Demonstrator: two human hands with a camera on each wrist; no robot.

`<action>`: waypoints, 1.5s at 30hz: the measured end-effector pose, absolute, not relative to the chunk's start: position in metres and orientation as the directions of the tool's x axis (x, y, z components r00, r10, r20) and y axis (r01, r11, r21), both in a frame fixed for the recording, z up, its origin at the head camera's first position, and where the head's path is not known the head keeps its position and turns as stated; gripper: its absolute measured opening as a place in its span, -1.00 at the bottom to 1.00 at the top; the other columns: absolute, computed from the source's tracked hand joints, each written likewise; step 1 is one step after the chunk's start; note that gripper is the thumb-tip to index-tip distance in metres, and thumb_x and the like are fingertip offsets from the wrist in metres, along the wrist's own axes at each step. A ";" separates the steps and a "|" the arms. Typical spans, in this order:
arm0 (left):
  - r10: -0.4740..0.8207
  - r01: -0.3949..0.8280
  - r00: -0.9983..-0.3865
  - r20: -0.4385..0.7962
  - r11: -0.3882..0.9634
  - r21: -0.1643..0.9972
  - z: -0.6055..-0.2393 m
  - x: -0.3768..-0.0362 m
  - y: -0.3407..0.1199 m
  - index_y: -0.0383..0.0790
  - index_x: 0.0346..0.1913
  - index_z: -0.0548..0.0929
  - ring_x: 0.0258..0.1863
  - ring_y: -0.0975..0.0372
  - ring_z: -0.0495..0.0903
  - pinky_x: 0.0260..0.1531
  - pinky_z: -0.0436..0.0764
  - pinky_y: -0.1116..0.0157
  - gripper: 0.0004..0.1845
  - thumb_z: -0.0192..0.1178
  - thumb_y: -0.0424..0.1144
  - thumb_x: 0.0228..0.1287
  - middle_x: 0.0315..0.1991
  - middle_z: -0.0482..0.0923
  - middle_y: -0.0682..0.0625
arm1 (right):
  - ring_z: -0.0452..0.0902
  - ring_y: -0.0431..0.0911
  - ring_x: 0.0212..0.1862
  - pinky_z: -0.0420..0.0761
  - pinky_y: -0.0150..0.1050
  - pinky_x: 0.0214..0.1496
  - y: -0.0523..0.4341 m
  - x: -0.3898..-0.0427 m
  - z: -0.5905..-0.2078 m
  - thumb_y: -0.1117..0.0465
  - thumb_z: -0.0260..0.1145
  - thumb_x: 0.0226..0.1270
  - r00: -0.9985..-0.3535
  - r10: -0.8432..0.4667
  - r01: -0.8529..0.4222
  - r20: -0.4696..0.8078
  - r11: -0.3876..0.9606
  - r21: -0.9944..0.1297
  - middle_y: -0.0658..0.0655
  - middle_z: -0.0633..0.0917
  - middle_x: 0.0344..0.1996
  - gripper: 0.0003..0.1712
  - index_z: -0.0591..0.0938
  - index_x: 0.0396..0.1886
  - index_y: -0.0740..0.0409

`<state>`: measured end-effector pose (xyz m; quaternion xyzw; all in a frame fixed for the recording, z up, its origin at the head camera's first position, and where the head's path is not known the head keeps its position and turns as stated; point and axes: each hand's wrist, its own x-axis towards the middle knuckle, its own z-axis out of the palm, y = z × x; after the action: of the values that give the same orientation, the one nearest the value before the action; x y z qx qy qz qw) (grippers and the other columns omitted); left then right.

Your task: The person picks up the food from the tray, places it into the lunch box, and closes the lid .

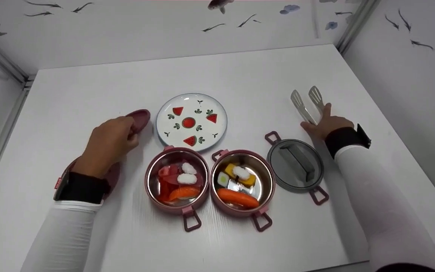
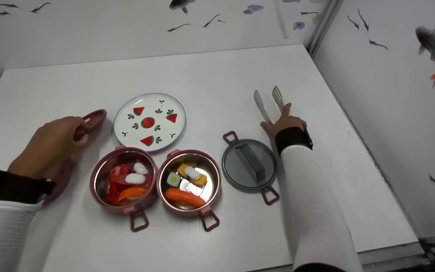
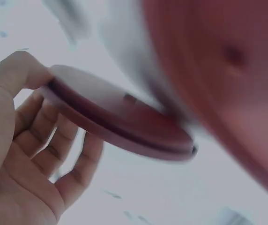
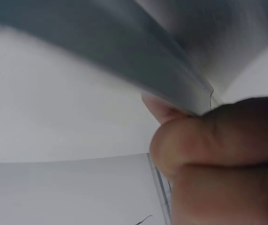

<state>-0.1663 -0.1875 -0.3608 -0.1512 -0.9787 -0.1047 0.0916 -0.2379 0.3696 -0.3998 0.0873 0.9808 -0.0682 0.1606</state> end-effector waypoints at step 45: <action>0.942 0.892 -0.304 0.142 0.333 -0.305 -0.332 -0.023 -0.009 0.01 0.01 0.70 -0.34 0.33 0.61 -0.51 0.64 0.43 -0.81 0.19 -0.12 0.44 -0.28 0.67 0.13 | 0.59 0.30 -0.09 0.56 0.20 -0.15 0.321 -0.183 -0.337 -0.33 -0.15 0.54 -0.993 -0.101 -0.118 0.063 0.909 -0.399 0.47 0.62 0.02 -0.13 0.27 0.52 0.22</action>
<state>-0.0227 -0.0088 -0.3321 -0.5711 -0.8029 0.0845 0.1483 -0.1835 0.3212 -0.3368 -0.0560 0.9769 -0.2053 -0.0207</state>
